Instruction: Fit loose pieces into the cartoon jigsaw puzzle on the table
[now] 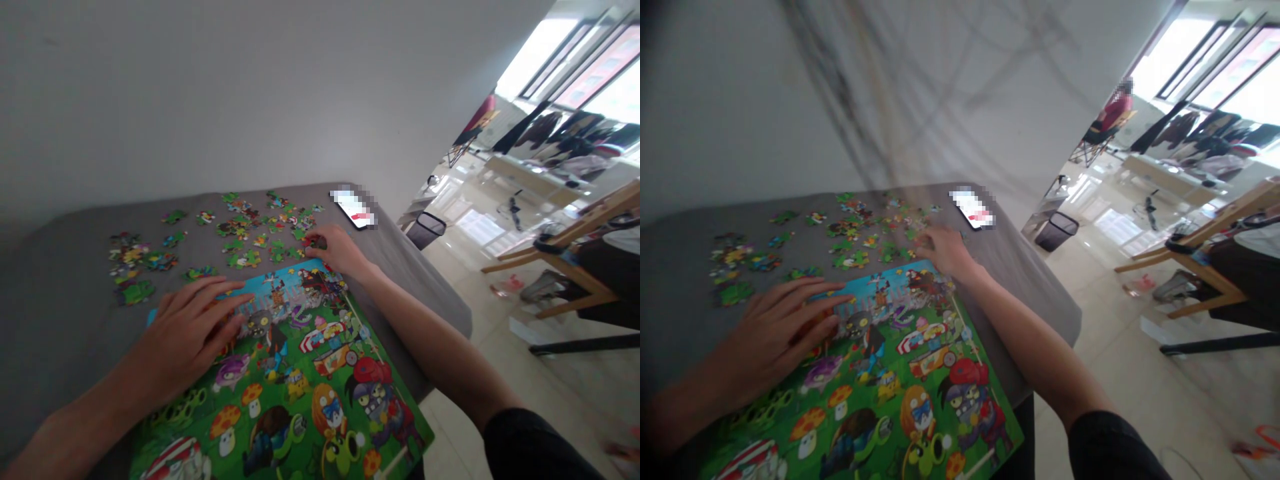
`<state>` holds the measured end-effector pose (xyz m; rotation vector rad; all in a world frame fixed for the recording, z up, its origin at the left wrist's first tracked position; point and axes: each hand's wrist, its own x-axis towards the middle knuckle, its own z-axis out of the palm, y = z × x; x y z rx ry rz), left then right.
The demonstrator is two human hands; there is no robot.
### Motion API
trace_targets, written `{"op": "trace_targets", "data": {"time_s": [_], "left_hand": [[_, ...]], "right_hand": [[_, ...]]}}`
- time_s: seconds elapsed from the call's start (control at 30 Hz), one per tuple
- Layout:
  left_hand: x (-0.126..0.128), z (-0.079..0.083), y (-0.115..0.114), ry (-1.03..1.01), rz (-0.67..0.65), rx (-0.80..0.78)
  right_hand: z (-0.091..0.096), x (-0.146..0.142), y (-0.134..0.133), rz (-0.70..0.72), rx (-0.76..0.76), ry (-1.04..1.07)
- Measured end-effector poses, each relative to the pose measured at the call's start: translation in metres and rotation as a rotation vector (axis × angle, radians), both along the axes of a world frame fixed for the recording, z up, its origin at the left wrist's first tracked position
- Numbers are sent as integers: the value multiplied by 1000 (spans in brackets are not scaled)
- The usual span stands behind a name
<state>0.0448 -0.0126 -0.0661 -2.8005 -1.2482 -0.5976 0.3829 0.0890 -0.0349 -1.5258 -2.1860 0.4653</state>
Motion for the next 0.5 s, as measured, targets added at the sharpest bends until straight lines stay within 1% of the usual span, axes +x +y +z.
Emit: {"op": "trace_targets", "data": {"time_s": [0.1,0.2,0.27,0.33,0.4,0.43,0.5], "left_hand": [[6,2,-7,23,-59,0],[21,5,-20,6,-143,15],[33,5,-30,-9,-208,25],[45,6,-40,-26,-250,38],[53,6,-49,-39,-263,34],[56,5,-53,-42,-259,13],[59,4,-60,-38,-254,-49]], "right_hand": [[1,1,0,26,-6,105],[9,11,-5,129,-153,291],[17,21,-12,250,-283,388],[26,32,-22,411,-446,415],[35,39,-32,572,-650,380],[38,41,-37,630,-749,354],[43,42,-45,682,-899,300]]}}
